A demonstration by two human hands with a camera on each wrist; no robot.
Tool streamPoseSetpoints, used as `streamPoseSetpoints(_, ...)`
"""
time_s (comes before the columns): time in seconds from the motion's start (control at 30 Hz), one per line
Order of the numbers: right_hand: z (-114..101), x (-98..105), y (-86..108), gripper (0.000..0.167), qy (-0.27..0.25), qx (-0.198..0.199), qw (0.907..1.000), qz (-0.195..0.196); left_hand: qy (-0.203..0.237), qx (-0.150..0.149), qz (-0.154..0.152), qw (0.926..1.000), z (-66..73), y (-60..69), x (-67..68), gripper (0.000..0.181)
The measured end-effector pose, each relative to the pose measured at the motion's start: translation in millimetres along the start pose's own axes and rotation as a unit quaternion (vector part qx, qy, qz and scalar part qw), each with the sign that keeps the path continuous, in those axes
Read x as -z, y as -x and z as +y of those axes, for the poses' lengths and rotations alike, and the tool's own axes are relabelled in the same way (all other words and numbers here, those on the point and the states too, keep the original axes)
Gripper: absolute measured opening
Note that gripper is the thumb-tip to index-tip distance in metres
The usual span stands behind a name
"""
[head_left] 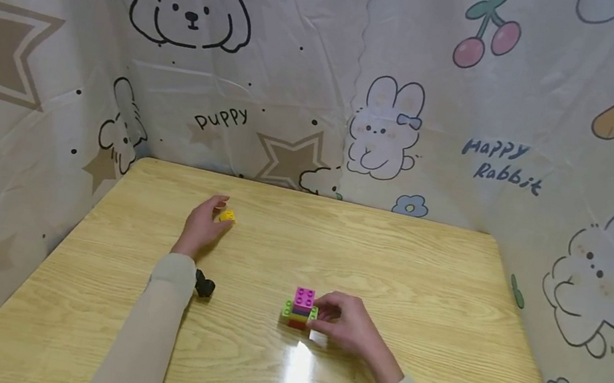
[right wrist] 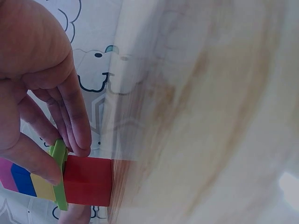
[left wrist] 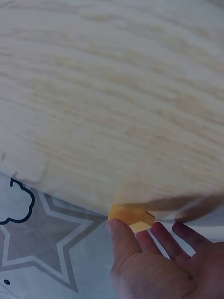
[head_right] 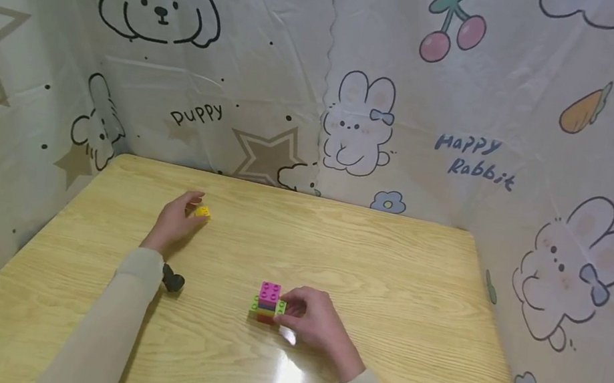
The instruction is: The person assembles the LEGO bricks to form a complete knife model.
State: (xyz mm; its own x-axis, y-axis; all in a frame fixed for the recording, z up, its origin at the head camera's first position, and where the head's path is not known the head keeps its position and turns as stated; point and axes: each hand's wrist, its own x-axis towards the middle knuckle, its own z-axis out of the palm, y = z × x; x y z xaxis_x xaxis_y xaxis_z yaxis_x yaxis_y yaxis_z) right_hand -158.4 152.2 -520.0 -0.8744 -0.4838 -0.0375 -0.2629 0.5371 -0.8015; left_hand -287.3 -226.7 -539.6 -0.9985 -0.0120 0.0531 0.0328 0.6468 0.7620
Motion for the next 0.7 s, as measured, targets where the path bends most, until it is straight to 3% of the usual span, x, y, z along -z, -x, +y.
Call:
streamPoseSetpoints(0.37, -0.3, -0.4, -0.7, 0.03, 0.006, 0.003, 1.0, 0.0, -0.014, -0.009, 0.02, 0.9996, -0.6, 1.4, -5.2, 0.042)
streamPoseSetpoints(0.7, 0.2, 0.2, 0.0, 0.03, 0.004, 0.008, 1.0, -0.001, -0.005, -0.013, 0.017, 0.9998, 0.8, 3.7, -7.2, 0.039)
